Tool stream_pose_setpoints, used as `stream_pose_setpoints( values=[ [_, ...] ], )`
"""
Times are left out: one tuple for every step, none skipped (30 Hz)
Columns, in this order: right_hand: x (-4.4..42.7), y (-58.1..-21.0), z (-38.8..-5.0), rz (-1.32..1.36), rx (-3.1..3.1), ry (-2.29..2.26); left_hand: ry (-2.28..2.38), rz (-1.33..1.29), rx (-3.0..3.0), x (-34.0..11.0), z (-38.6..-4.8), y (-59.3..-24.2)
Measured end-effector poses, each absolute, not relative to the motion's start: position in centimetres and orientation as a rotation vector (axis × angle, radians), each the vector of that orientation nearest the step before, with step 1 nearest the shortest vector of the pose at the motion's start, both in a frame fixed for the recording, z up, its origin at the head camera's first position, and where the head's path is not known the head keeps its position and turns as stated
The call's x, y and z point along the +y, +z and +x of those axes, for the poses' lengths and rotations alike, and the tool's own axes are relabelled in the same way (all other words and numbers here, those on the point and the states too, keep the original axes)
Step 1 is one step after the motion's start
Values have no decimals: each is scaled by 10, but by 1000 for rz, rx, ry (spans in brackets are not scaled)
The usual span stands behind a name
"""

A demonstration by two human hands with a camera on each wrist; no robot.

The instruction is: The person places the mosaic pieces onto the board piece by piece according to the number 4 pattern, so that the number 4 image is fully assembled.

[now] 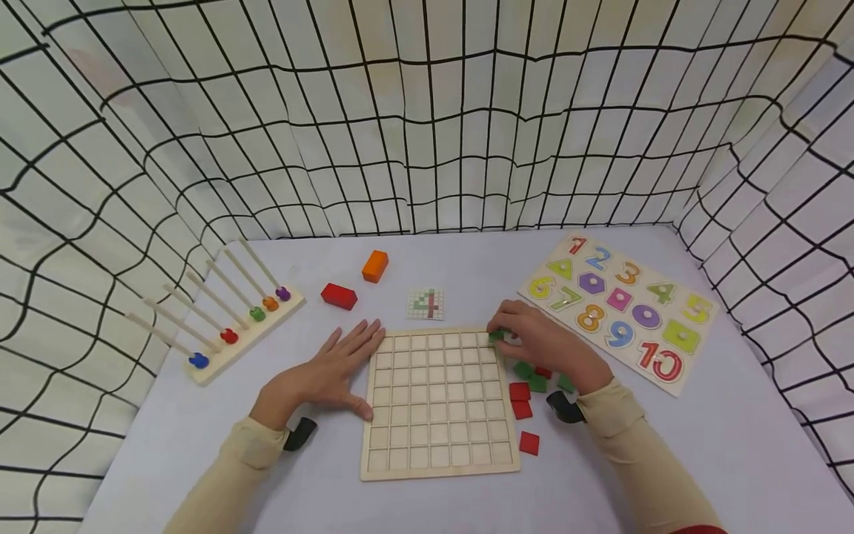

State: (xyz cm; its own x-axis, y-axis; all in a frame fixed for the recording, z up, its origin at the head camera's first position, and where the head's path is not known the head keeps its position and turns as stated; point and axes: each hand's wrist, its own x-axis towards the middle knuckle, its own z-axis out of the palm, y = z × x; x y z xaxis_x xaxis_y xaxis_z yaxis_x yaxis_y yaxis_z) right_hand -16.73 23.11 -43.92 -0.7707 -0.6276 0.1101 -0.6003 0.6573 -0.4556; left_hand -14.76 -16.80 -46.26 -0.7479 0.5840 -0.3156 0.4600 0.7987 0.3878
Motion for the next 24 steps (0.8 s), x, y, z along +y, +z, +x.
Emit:
stream_pose_setpoints(
  values=[
    [229,-440,-168,-1050,2808,-734,405,785,2563,-168,-147,-463],
    [226,-441,-169,-1062,2805,-731,404,785,2564,-168,-147,-464],
    [224,-441,-170,-1075,2798,-740,400,787,2564,-169,-147,-464],
    [223,-442,-170,-1089,2797,-742,400,790,2565,-169,-147,-464],
    [221,-443,-171,-1103,2795,-743,394,789,2566,-168,-147,-464],
    [220,-445,-172,-1126,2787,-748,392,791,2567,-168,-147,-464],
    [219,-447,-173,-1147,2780,-755,391,793,2567,-168,-147,-464],
    [217,-448,-174,-1167,2769,-761,389,795,2566,-168,-147,-464],
    [215,-449,-175,-1188,2759,-768,387,797,2567,-168,-147,-464],
    [214,-451,-176,-1212,2752,-768,384,797,2568,-168,-147,-464],
    [212,-452,-177,-1236,2742,-770,383,798,2568,-168,-147,-464],
    [209,-453,-178,-1263,2734,-772,382,798,2569,-168,-147,-465],
    [207,-454,-179,-1285,2729,-773,381,797,2569,-168,-147,-465],
    [204,-455,-180,-1306,2723,-771,379,796,2569,-168,-146,-465],
    [201,-456,-181,-1335,2721,-768,376,793,2569,-169,-146,-465],
    [198,-457,-182,-1359,2719,-765,375,790,2568,-169,-146,-465],
    [195,-458,-183,-1382,2716,-761,373,787,2566,-169,-146,-464],
    [192,-459,-184,-1404,2714,-755,370,784,2566,-169,-146,-464],
    [189,-460,-185,-1425,2714,-748,367,781,2565,-169,-146,-464],
    [186,-461,-186,-1447,2712,-742,366,779,2563,-169,-145,-463],
    [184,-462,-186,-1463,2711,-740,364,777,2562,-169,-145,-463],
    [181,-463,-187,-1471,2711,-738,364,775,2562,-169,-145,-462],
    [179,-463,-187,-1475,2714,-736,362,775,2562,-169,-145,-462],
    [177,-464,-188,-1477,2722,-730,362,773,2562,-169,-145,-461]
  ],
)
